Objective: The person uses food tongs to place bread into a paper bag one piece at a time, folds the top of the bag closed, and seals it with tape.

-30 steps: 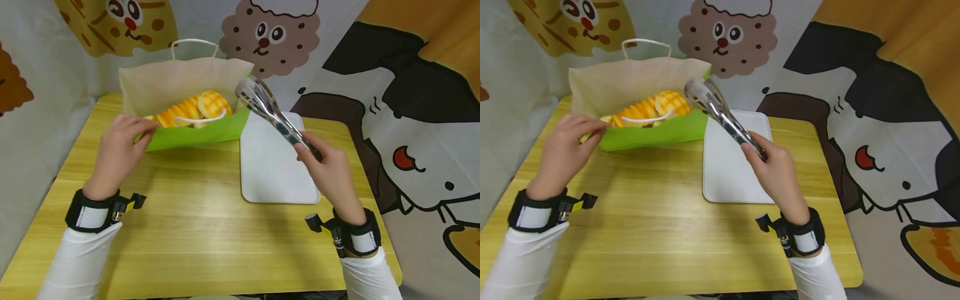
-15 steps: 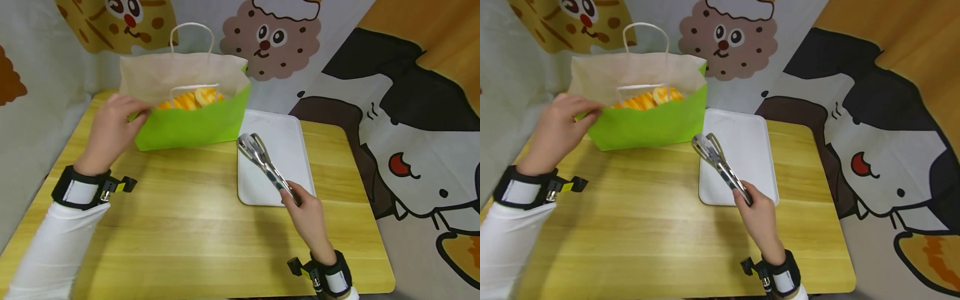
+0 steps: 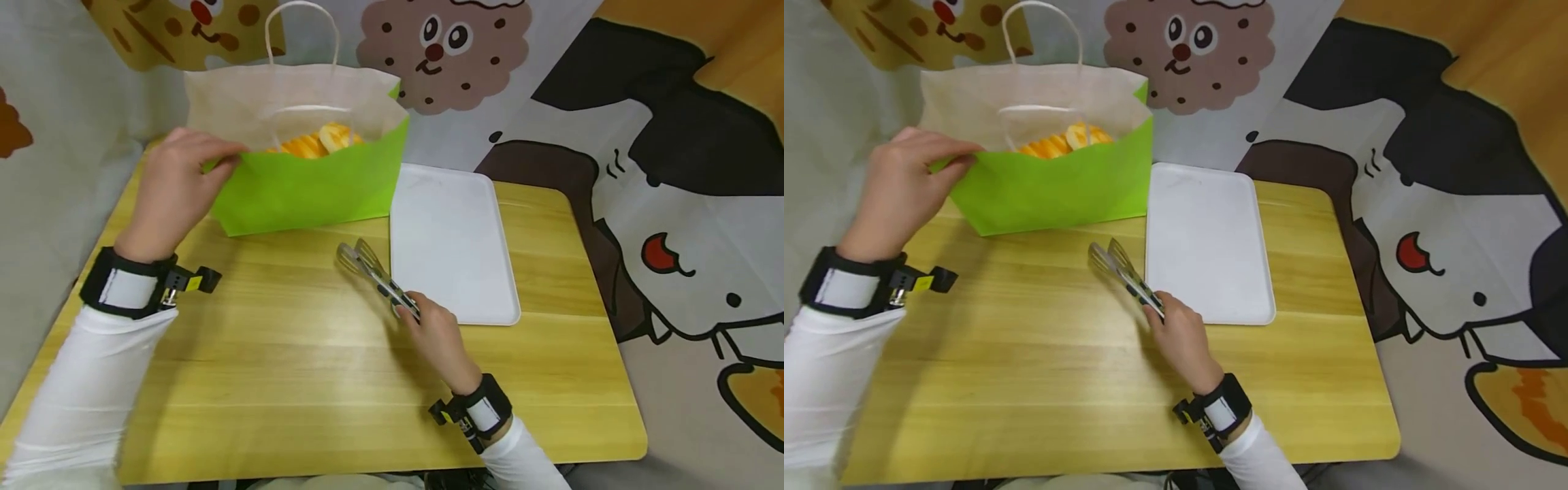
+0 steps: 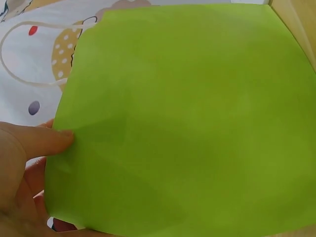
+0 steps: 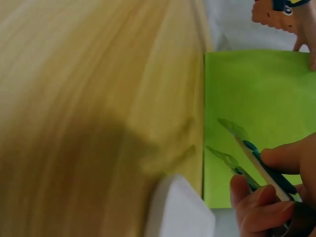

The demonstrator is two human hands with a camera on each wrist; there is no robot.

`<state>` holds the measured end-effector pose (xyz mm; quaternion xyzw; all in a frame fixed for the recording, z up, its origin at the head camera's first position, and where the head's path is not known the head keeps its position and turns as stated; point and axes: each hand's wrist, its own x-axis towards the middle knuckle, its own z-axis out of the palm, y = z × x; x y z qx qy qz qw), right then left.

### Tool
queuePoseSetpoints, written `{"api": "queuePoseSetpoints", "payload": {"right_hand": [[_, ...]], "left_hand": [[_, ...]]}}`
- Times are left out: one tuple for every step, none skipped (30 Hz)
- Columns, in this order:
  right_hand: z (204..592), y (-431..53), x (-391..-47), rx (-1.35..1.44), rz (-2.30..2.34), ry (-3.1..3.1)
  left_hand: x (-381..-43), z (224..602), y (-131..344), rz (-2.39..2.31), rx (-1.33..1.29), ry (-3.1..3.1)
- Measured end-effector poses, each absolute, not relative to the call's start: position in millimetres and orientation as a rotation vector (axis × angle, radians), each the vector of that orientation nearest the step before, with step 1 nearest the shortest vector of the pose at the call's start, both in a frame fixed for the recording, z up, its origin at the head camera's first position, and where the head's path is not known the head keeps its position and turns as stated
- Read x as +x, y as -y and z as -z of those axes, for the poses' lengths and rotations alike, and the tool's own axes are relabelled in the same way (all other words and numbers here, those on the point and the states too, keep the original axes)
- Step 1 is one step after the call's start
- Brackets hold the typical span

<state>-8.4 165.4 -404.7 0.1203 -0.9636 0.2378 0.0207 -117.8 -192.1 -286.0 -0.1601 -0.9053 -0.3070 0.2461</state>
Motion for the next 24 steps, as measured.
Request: {"api": "queuePoseSetpoints", "payload": {"right_hand": [[408, -163, -8, 0.375, -0.734, 2.989], [411, -161, -7, 0.371, -0.74, 2.99], [414, -160, -6, 0.364, -0.746, 2.99], [417, -159, -5, 0.359, -0.745, 2.986], [419, -157, -5, 0.354, -0.742, 2.982], [421, -156, -5, 0.348, -0.732, 2.983], [423, -155, -4, 0.347, -0.713, 2.982], [425, -154, -4, 0.349, -0.693, 2.988], [427, -153, -3, 0.35, -0.665, 2.996], [428, -152, -3, 0.353, -0.632, 3.0], [429, -151, -3, 0.347, -0.605, 3.01], [430, -151, -2, 0.341, -0.581, 3.019], [432, -150, -2, 0.332, -0.562, 3.027], [433, -150, -1, 0.322, -0.548, 3.035], [434, -149, 0, 0.314, -0.538, 3.04], [436, -149, 0, 0.309, -0.527, 3.044], [437, -148, 0, 0.309, -0.517, 3.048], [438, -148, 1, 0.318, -0.495, 3.047], [439, -147, 1, 0.332, -0.47, 3.047], [440, -147, 1, 0.348, -0.44, 3.049], [441, -146, 2, 0.366, -0.409, 3.05], [442, -145, 2, 0.384, -0.379, 3.048], [442, -145, 2, 0.401, -0.35, 3.046], [443, -144, 3, 0.423, -0.323, 3.041]], "left_hand": [[-118, 286, 193, 0.832, -0.436, 2.474], [-119, 286, 193, 0.833, -0.438, 2.477], [-119, 286, 193, 0.832, -0.439, 2.481], [-119, 286, 193, 0.832, -0.438, 2.484], [-120, 286, 194, 0.832, -0.437, 2.485], [-120, 287, 194, 0.836, -0.435, 2.484], [-120, 287, 194, 0.842, -0.43, 2.485], [-120, 288, 194, 0.845, -0.424, 2.487], [-119, 289, 194, 0.844, -0.417, 2.491], [-119, 288, 194, 0.847, -0.413, 2.49], [-118, 288, 193, 0.85, -0.413, 2.489], [-118, 289, 192, 0.849, -0.415, 2.488], [-118, 289, 192, 0.85, -0.415, 2.487], [-118, 289, 191, 0.847, -0.421, 2.483], [-118, 289, 190, 0.846, -0.425, 2.48], [-118, 289, 190, 0.848, -0.43, 2.476], [-118, 289, 190, 0.845, -0.431, 2.473], [-118, 289, 190, 0.844, -0.433, 2.471], [-118, 289, 190, 0.846, -0.433, 2.469], [-117, 289, 191, 0.843, -0.433, 2.467], [-116, 289, 191, 0.84, -0.431, 2.467], [-115, 289, 192, 0.838, -0.428, 2.466], [-115, 289, 193, 0.835, -0.427, 2.464], [-114, 289, 193, 0.834, -0.425, 2.462]]}}
